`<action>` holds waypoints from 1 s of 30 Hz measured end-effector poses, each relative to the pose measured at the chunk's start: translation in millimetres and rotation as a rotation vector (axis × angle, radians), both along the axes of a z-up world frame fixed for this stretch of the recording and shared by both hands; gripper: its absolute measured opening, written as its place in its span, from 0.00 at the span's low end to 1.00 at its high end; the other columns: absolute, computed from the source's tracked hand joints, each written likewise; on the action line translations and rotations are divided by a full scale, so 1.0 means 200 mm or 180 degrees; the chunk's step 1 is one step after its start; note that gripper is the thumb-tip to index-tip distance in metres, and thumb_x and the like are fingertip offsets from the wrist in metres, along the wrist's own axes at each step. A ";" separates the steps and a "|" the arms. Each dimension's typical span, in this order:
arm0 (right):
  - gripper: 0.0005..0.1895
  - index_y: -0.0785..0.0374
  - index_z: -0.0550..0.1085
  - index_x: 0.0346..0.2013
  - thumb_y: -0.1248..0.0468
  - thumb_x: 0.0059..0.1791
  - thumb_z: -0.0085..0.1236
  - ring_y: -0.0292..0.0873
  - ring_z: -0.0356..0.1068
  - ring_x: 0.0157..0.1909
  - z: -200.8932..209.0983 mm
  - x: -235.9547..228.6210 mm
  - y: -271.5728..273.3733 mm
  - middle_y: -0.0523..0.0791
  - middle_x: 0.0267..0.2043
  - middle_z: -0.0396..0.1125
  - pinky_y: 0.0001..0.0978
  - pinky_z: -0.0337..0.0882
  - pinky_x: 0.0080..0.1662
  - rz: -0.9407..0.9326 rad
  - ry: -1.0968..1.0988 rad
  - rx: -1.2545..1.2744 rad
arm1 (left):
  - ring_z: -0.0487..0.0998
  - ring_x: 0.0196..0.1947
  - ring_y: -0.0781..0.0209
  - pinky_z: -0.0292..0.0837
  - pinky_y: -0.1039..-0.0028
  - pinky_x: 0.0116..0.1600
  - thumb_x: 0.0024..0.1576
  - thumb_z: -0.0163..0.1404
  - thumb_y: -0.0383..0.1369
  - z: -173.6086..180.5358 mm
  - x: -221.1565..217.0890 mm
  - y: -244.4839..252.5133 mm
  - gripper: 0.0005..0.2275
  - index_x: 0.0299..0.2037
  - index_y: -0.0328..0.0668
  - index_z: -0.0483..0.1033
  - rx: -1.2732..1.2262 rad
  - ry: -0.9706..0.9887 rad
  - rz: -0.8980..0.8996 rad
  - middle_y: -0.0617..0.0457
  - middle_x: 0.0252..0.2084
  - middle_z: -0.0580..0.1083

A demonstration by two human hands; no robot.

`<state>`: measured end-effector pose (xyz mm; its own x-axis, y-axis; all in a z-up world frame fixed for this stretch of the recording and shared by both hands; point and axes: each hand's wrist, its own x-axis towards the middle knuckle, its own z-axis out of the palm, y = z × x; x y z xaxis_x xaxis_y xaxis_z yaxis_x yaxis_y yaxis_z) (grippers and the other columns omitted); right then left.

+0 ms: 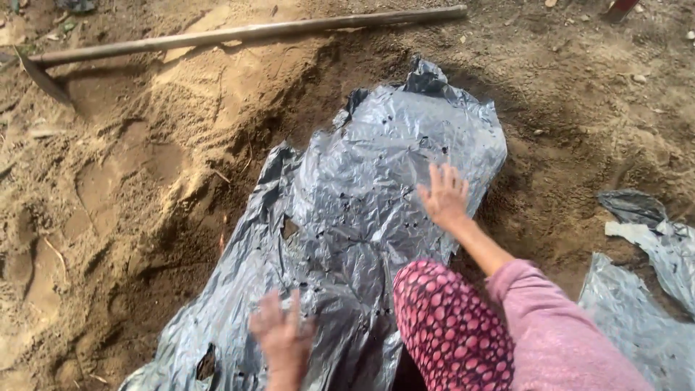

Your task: Laying and smoothing out a black plastic mulch sheet over a prepared soil bed.

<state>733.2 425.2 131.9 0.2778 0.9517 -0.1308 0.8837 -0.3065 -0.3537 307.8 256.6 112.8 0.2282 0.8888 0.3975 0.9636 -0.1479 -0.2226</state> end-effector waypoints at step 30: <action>0.31 0.51 0.72 0.66 0.38 0.57 0.42 0.61 0.58 0.70 -0.54 -0.14 0.71 0.54 0.71 0.60 0.67 0.58 0.61 0.1429 -0.1675 0.2548 | 0.45 0.79 0.40 0.39 0.40 0.76 0.60 0.45 0.59 -0.40 0.35 0.21 0.37 0.77 0.51 0.50 -0.0524 -0.0993 0.0085 0.39 0.80 0.46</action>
<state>706.2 567.8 23.5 -0.2819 0.7367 0.6147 0.9588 0.2396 0.1526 377.0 299.1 32.5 0.0944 0.9507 0.2953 0.9855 -0.1312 0.1077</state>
